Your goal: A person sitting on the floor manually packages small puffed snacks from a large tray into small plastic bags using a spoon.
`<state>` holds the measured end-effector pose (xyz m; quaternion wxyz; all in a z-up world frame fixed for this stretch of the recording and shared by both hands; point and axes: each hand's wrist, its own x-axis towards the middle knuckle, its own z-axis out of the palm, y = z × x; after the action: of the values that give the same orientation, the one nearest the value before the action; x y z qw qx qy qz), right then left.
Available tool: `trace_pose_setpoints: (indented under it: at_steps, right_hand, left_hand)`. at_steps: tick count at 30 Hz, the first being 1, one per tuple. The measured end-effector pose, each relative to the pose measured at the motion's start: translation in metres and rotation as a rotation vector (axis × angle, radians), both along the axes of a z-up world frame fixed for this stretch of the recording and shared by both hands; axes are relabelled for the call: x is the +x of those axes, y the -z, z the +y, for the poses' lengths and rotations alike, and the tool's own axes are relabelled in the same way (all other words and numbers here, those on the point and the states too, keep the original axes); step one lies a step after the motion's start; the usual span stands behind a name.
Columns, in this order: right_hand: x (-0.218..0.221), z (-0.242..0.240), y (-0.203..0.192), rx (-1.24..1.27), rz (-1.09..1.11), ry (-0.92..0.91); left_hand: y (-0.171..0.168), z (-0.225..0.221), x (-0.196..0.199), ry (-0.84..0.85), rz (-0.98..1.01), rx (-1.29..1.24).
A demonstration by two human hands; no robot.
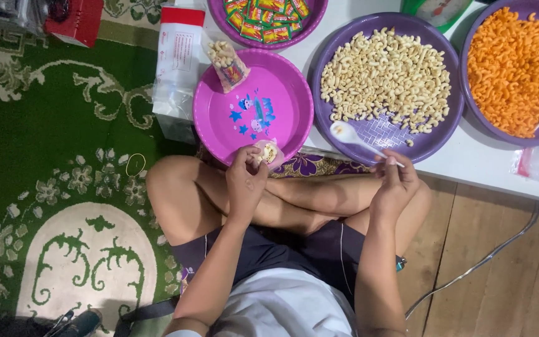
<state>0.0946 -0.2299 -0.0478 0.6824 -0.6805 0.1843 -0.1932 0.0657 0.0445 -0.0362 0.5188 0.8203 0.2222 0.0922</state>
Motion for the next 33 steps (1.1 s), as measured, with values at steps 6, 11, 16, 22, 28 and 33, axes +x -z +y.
trace_pose_setpoints:
  at_steps: [6,11,16,22,28,33]
  right_hand:
    - [-0.018,0.040,-0.033,0.031,-0.026,-0.159]
    - [-0.027,0.081,-0.042,-0.131,-0.136,-0.315]
    - [-0.020,0.109,-0.049,-0.565,-0.297,-0.562]
    - [-0.015,0.129,-0.032,-0.586,-0.256,-0.729]
    - [-0.015,0.135,-0.038,-0.658,-0.280,-0.672]
    - [-0.015,0.140,-0.032,-0.778,-0.320,-0.649]
  left_hand:
    - [0.000,-0.004,-0.002,-0.040,-0.039,0.015]
    - [-0.004,-0.004,-0.002,-0.068,-0.056,0.003]
    - [-0.006,-0.003,0.000,-0.083,-0.105,0.003]
    - [-0.002,-0.001,-0.003,-0.065,-0.135,0.035]
    - [-0.009,0.008,-0.004,-0.038,-0.161,0.022]
    - [-0.016,0.010,-0.007,0.011,-0.168,-0.015]
